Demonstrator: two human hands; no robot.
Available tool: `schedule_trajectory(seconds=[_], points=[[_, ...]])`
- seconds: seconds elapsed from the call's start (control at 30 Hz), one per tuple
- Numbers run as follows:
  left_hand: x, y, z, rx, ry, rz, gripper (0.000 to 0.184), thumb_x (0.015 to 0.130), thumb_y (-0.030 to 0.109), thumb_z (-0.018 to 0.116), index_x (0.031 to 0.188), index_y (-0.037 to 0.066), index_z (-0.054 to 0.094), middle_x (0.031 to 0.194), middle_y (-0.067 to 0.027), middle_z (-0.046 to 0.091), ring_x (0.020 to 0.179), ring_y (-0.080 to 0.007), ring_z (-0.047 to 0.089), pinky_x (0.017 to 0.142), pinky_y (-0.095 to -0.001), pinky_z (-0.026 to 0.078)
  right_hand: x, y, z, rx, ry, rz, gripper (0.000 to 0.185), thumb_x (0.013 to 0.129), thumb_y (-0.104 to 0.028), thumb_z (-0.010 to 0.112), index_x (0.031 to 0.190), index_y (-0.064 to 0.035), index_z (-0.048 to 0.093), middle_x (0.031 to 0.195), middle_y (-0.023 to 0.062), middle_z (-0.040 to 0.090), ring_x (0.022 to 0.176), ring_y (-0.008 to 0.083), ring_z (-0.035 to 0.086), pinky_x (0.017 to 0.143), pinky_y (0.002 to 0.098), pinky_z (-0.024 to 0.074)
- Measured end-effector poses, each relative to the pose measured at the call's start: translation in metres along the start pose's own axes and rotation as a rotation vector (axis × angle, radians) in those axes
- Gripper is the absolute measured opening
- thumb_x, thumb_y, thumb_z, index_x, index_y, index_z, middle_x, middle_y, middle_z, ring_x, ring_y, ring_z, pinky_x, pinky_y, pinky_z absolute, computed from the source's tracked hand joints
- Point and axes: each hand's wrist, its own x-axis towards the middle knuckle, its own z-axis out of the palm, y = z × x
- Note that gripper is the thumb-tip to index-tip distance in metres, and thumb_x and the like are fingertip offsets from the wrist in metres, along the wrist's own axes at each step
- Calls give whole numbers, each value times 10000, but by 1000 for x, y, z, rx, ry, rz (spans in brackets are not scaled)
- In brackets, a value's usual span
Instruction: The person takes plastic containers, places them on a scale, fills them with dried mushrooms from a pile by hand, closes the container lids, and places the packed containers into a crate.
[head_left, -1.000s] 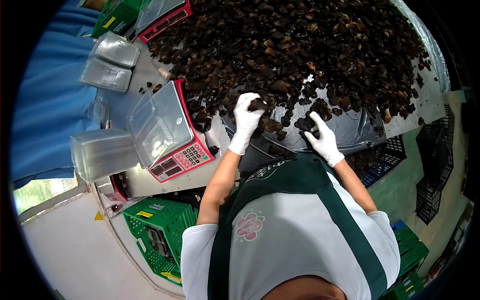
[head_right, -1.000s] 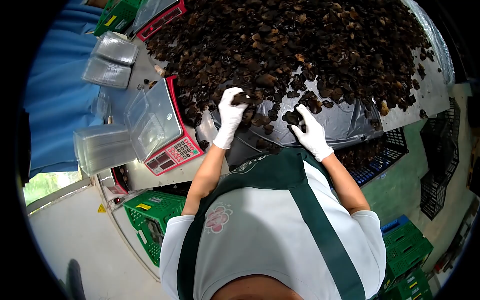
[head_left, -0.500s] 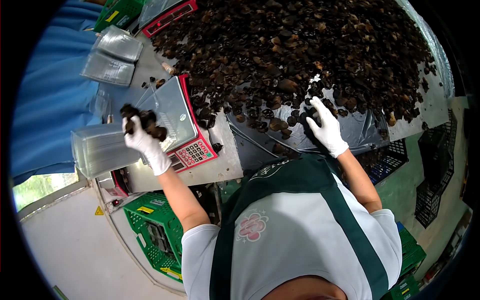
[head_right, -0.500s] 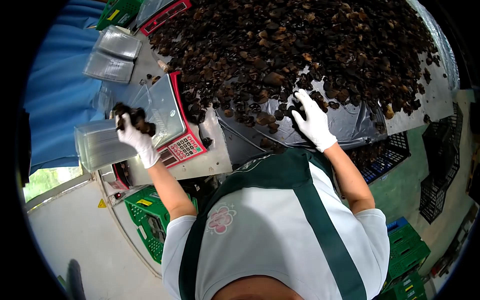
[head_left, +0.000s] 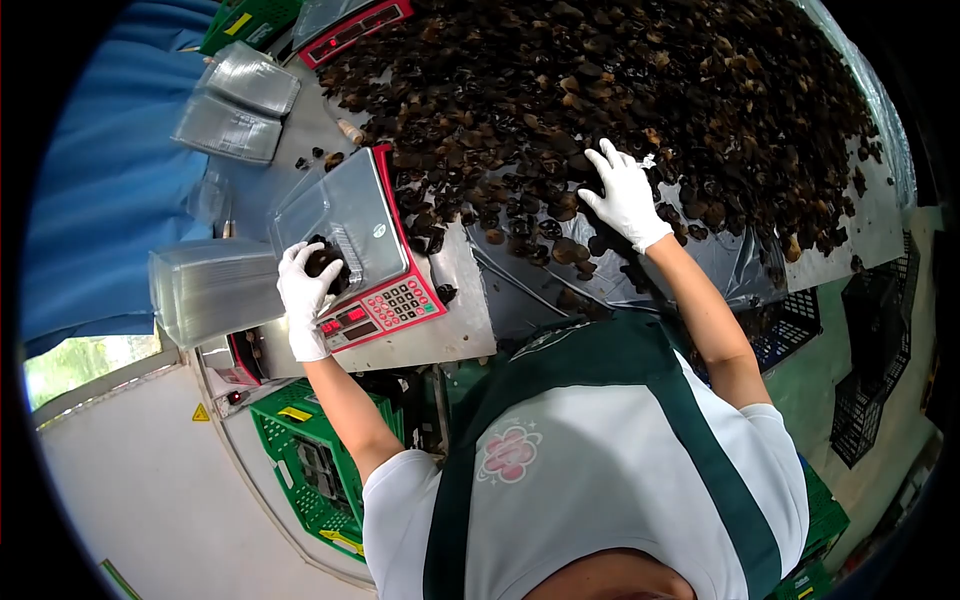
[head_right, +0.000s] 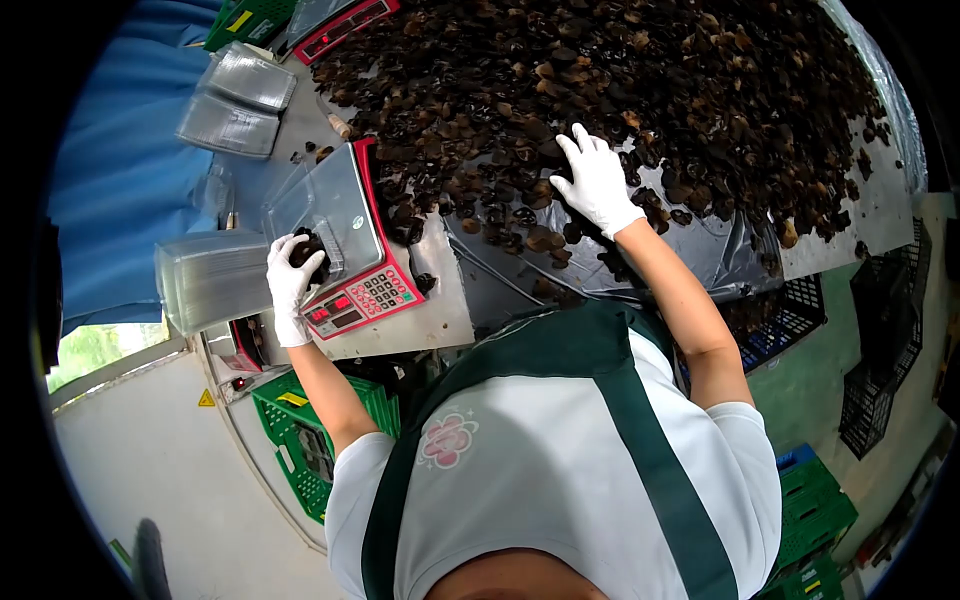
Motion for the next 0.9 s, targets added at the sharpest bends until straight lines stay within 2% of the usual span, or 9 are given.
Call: schedule_trajectory(seconds=[0.1,0.23,0.37,0.43,0.5,0.57,0.73,0.83,0.9], points=[[-7,9,-15,-107,-123,-43,569,647,237,803,1178,115,638,1353,-127,486,1227,-299,491,1020,-379,421,-14,-5,1,171,-206,-75,483,754,-189,712,1192,-75,543,1357,140,464,1173,339,472,958,412,438],[-21,77,-16,-84,217,106,508,708,181,765,1186,85,624,1407,-158,438,1283,-314,437,1066,-391,363,-57,-12,-11,304,-169,-237,247,741,-101,673,983,-75,625,1160,80,605,1046,285,547,872,387,480],[-47,168,45,-613,-66,212,568,725,166,768,1251,89,568,1393,-158,448,1314,-296,402,1078,-393,334,-85,-10,-44,344,-49,-75,161,769,-65,649,929,-71,664,1008,64,681,932,247,618,822,332,500],[-67,196,97,-383,-250,358,725,723,202,773,1361,92,447,1463,-198,324,1373,-338,296,1111,-414,279,-93,-2,-57,354,-27,94,144,782,-75,643,925,-74,665,998,54,684,935,241,619,817,332,502],[-81,228,139,-495,-341,463,847,682,220,803,1403,87,377,1476,-229,281,1362,-381,293,1111,-426,278,-102,10,-63,325,-20,219,143,797,-84,641,937,-87,665,991,39,684,900,233,622,803,323,501],[-80,254,164,-501,-246,583,860,652,229,815,1391,90,399,1465,-239,291,1317,-392,352,1086,-415,311,-107,19,-64,299,48,327,160,800,-89,646,959,-96,660,1000,34,682,898,228,619,800,320,500],[-47,308,180,-215,-183,595,1051,618,579,752,1465,169,285,1540,-188,124,1389,-410,175,1051,-646,195,-116,38,-58,20,130,319,353,783,-167,695,1118,-92,616,1179,77,620,1013,266,576,865,344,488],[-26,318,199,10,-309,555,991,623,617,732,1444,227,338,1538,-158,159,1386,-390,196,1065,-624,199,-112,35,-54,-67,16,501,516,764,-240,731,1230,-107,555,1286,92,557,1104,299,534,923,365,465],[-24,313,219,3,-227,703,679,631,493,761,1202,174,580,1364,-85,443,1240,-294,404,956,-529,346,-116,40,-37,-105,17,436,602,742,-276,747,1274,-109,521,1309,86,540,1095,299,531,904,353,475]])
